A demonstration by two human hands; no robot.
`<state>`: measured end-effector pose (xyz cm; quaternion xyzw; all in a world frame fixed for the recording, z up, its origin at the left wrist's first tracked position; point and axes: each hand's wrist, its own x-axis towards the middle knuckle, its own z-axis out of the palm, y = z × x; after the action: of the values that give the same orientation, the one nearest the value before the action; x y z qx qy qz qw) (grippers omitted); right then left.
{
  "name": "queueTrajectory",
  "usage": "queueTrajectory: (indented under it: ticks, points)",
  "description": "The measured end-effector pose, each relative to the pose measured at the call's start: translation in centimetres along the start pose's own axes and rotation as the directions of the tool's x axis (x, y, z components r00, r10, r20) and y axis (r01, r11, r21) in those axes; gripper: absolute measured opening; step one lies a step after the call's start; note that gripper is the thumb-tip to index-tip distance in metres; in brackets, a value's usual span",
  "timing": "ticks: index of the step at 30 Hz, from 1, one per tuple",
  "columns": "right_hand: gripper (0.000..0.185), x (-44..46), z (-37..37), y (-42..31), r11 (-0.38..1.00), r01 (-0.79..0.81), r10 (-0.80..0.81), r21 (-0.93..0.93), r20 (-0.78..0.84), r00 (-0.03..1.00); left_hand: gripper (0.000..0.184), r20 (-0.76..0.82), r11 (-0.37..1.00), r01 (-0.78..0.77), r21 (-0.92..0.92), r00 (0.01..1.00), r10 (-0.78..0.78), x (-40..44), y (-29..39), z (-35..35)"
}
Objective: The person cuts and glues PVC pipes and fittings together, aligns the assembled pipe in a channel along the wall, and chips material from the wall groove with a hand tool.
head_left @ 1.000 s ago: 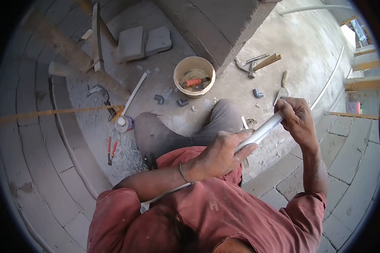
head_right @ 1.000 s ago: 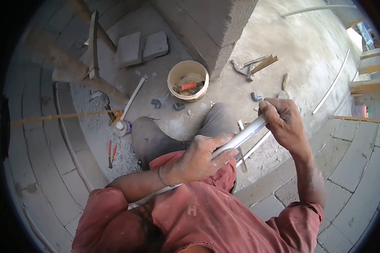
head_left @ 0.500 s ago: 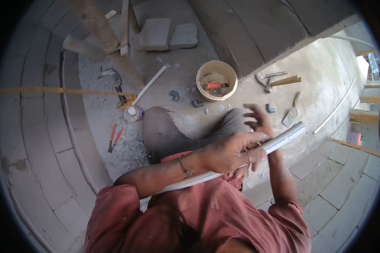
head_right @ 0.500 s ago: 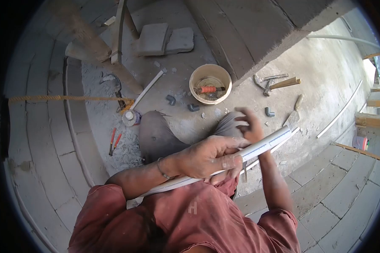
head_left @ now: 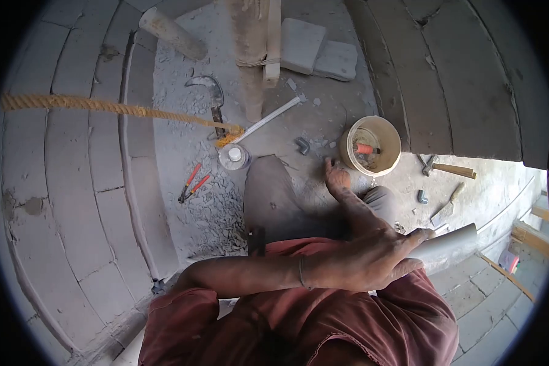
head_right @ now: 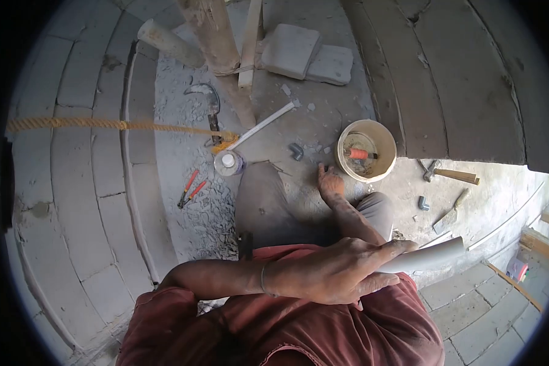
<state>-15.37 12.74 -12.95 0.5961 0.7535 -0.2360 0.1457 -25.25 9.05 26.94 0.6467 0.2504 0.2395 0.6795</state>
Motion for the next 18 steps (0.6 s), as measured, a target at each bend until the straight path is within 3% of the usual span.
queueTrajectory:
  ticks: [3,5,6,7,8,10,11,12,14,16,18]
  points:
    - [0.048,0.2,-2.3,-2.1,0.998,0.029,-0.026,-0.057,0.060,0.998,0.051,-0.052,0.996,-0.080,0.042,0.995,0.082,-1.8,-0.3,-1.3]
    - [0.049,0.9,-2.9,-5.0,0.961,0.187,-0.156,0.203,-0.161,0.975,0.051,-0.103,0.988,-0.145,0.054,0.983,0.150,-2.6,-0.9,-1.9]
    - [0.048,1.5,-4.0,-7.3,0.703,0.057,-0.046,0.709,-0.035,0.998,0.051,-0.153,0.976,-0.206,0.068,0.965,0.214,-2.9,-1.0,-2.2]
    - [0.047,2.1,-5.1,-9.9,0.211,-0.119,-0.023,0.970,0.126,0.992,0.051,-0.145,0.974,-0.215,0.072,0.964,0.223,-3.3,-0.6,-2.9]
    - [0.047,2.8,-6.1,-11.9,0.211,-0.105,-0.017,0.972,0.111,0.994,0.051,-0.157,0.979,-0.185,0.080,0.968,0.196,-3.7,0.1,-3.8]
    - [0.045,4.5,-7.0,-15.5,-0.023,-0.197,-0.155,0.980,0.191,0.969,0.051,-0.151,0.982,-0.160,0.104,0.973,0.175,-4.3,0.9,-5.1]
    - [0.046,5.4,-6.8,-17.2,0.274,0.059,-0.187,0.960,-0.007,0.982,0.051,-0.185,0.982,-0.160,0.104,0.967,0.177,-4.5,1.0,-5.4]
    - [0.047,6.4,-5.6,-18.8,0.531,0.297,-0.260,0.794,-0.180,0.949,0.051,-0.211,0.982,-0.157,0.101,0.961,0.176,-4.9,1.2,-5.6]
    - [0.052,6.9,-5.4,-22.5,0.434,0.738,-0.533,0.517,-0.513,0.673,0.051,-0.209,0.981,-0.169,0.098,0.960,0.186,-5.4,2.0,-6.1]
    - [0.062,3.2,-11.0,-25.9,0.824,0.459,-0.490,0.333,0.009,0.872,0.051,-0.204,0.979,-0.182,0.092,0.959,0.198,-5.7,2.2,-6.2]
    - [0.062,3.1,-10.7,-27.1,0.839,0.474,-0.496,0.267,0.018,0.868,0.051,-0.256,0.954,-0.259,0.153,0.922,0.291,-6.0,2.3,-6.2]
